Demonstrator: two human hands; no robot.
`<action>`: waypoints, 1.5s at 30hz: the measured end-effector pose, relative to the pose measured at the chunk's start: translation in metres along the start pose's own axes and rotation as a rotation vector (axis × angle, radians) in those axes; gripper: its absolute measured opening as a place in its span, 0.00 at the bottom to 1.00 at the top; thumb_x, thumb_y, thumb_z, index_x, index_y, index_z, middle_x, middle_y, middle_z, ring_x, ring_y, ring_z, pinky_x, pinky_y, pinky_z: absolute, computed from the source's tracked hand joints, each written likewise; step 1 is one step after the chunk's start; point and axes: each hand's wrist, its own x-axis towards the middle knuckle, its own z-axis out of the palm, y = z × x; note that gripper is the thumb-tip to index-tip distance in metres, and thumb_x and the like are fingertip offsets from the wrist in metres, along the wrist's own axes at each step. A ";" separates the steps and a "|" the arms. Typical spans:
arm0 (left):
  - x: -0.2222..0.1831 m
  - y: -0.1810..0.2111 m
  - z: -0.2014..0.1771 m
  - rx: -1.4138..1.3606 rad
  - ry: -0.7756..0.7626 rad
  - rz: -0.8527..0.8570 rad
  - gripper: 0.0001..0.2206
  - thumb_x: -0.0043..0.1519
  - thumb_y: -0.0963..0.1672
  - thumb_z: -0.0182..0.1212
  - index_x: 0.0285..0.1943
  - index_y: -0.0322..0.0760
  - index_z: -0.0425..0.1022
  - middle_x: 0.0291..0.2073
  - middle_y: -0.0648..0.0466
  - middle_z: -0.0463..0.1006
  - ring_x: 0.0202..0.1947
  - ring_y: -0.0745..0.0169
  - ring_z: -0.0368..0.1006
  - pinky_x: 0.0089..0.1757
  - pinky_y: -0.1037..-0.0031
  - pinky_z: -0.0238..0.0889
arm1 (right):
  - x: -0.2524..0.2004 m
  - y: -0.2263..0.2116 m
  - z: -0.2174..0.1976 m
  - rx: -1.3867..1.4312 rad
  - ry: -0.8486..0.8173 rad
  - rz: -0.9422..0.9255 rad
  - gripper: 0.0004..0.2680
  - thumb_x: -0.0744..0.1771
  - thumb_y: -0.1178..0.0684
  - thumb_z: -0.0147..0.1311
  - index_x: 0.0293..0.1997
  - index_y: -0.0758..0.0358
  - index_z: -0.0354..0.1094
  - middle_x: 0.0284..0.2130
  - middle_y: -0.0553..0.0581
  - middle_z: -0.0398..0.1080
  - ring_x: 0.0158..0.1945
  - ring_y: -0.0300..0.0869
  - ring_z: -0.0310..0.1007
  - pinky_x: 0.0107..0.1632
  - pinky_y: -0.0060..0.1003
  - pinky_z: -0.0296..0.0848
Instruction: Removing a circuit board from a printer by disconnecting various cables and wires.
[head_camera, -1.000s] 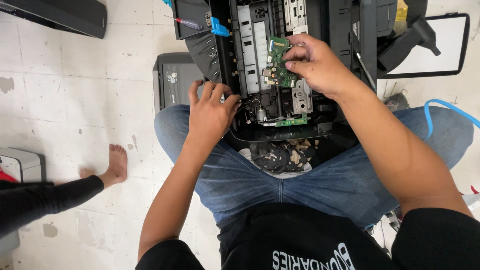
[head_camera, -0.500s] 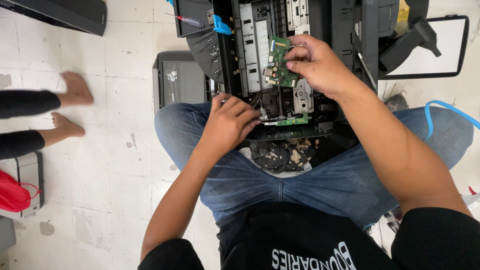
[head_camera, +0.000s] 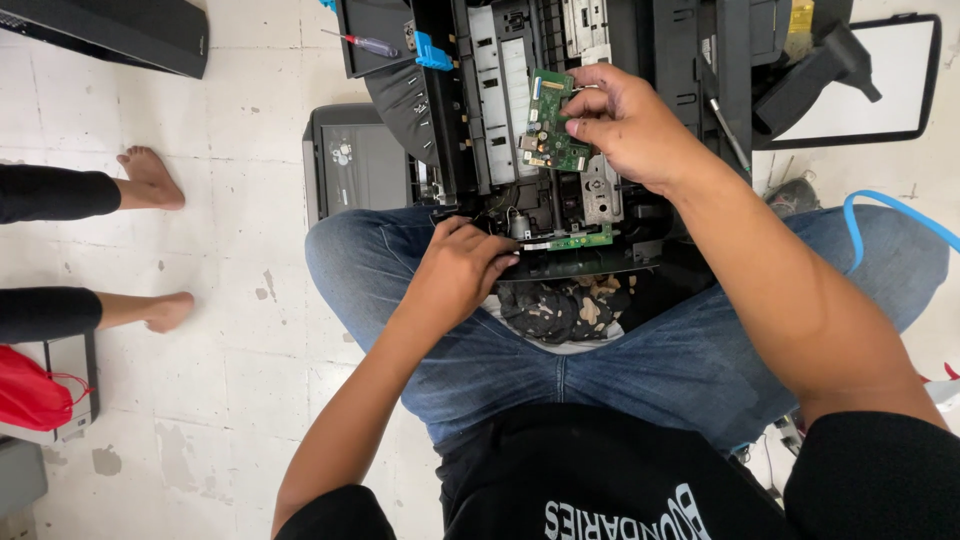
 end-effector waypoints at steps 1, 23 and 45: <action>-0.001 0.002 -0.001 -0.001 -0.003 -0.001 0.06 0.62 0.42 0.66 0.44 0.35 0.81 0.30 0.53 0.79 0.36 0.57 0.74 0.57 0.64 0.59 | 0.000 0.001 0.000 0.002 0.000 0.002 0.18 0.67 0.68 0.49 0.66 0.68 0.58 0.46 0.59 0.71 0.43 0.37 0.67 0.46 0.26 0.66; -0.008 0.000 -0.001 0.134 -0.021 -0.115 0.13 0.62 0.43 0.65 0.55 0.38 0.79 0.31 0.60 0.81 0.45 0.64 0.74 0.65 0.43 0.42 | -0.002 -0.002 0.003 0.026 -0.014 -0.078 0.17 0.68 0.69 0.47 0.65 0.71 0.56 0.43 0.59 0.71 0.44 0.39 0.69 0.47 0.28 0.66; -0.025 -0.003 0.010 0.133 0.133 -0.091 0.05 0.67 0.45 0.63 0.48 0.42 0.80 0.31 0.57 0.83 0.51 0.62 0.74 0.63 0.39 0.36 | -0.011 -0.029 0.045 -0.962 -0.628 0.043 0.13 0.70 0.45 0.47 0.53 0.54 0.77 0.37 0.57 0.80 0.41 0.51 0.81 0.55 0.51 0.74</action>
